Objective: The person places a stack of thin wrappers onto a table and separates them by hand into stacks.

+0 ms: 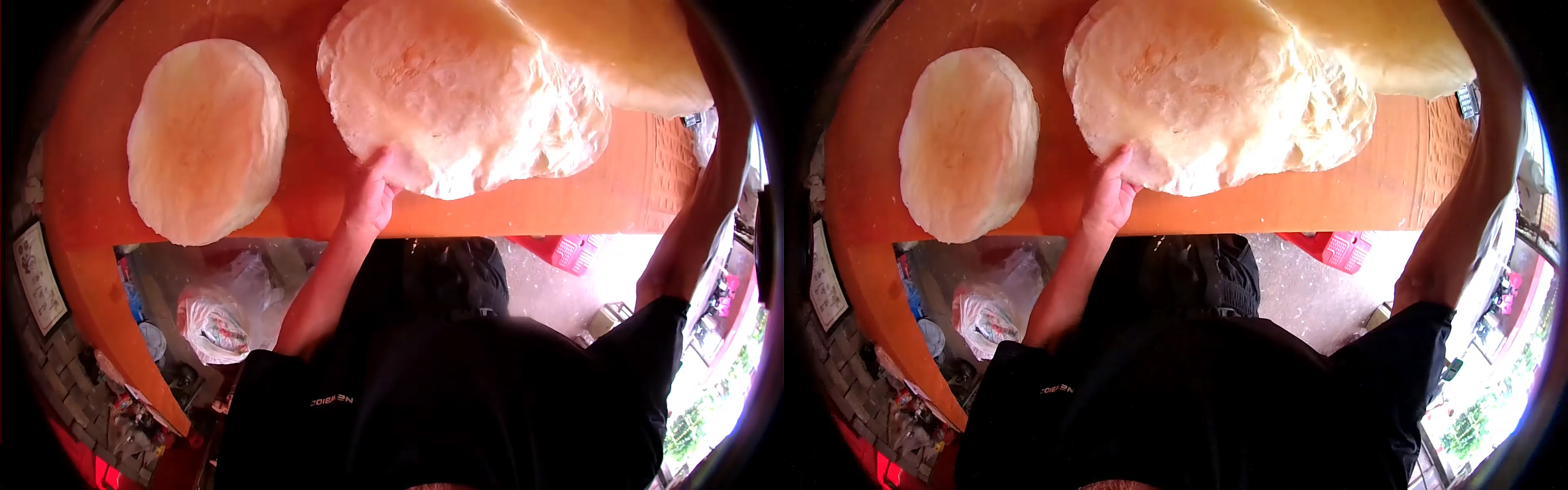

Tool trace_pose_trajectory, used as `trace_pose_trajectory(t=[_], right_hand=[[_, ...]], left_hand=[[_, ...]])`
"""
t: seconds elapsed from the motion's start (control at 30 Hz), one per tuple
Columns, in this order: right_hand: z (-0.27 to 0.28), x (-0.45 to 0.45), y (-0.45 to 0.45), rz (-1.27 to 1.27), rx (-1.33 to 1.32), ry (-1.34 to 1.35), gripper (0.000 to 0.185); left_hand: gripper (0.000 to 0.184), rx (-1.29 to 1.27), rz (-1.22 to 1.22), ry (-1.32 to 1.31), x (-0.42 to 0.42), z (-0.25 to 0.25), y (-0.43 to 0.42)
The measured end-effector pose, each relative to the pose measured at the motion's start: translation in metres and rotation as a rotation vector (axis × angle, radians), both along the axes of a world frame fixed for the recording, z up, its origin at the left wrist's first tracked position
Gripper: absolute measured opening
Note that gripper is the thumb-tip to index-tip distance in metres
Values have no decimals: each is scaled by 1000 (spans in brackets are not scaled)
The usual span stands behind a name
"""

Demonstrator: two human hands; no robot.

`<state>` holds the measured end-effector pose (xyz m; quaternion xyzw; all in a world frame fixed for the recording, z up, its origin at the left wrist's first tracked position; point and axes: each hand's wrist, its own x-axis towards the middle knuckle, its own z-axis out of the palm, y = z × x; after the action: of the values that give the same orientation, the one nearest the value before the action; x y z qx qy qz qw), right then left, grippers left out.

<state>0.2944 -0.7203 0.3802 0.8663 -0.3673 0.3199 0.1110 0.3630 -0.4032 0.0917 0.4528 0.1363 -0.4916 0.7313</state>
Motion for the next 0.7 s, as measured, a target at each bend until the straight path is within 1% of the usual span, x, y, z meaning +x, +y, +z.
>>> trace_pose_trajectory(t=[0.07,0.1,0.13,0.17,0.23,0.27,0.3,0.33,0.4,0.47,0.5,0.53,0.6,0.63,0.7], right_hand=[[-11,1,36,-117,37,125,27],[-21,3,58,-153,48,167,28],[-52,-4,66,149,173,352,18],[-94,-6,81,295,185,426,13],[-178,-11,112,599,247,571,6],[-193,-6,136,575,505,620,8],[-228,-12,146,631,590,575,11],[-238,-16,158,613,670,569,10],[-224,-16,165,600,686,557,8],[-208,-6,163,623,632,503,6],[-200,3,170,593,645,507,5],[-211,5,178,577,626,606,5],[-243,-10,195,687,628,471,7],[-246,-14,199,677,670,457,10],[-234,-7,195,677,666,471,10]], left_hand=[[35,-7,3,-16,-1,-4,3],[36,-103,-6,-63,-1,-10,5],[38,-194,-16,-106,-2,-12,9],[38,-189,-13,-104,-3,-4,8],[41,-184,13,67,-5,18,2],[41,-174,23,64,-5,17,5],[43,-149,5,36,-5,14,8],[45,-127,-13,7,-4,11,10],[47,-97,5,20,-6,9,14],[48,-127,-32,-12,-10,13,14],[47,-120,-2,34,-11,15,12],[47,-121,-2,32,-10,16,12],[44,-122,-4,15,-2,15,9],[42,-121,-2,8,1,13,9],[40,-96,-2,20,-5,8,16]])
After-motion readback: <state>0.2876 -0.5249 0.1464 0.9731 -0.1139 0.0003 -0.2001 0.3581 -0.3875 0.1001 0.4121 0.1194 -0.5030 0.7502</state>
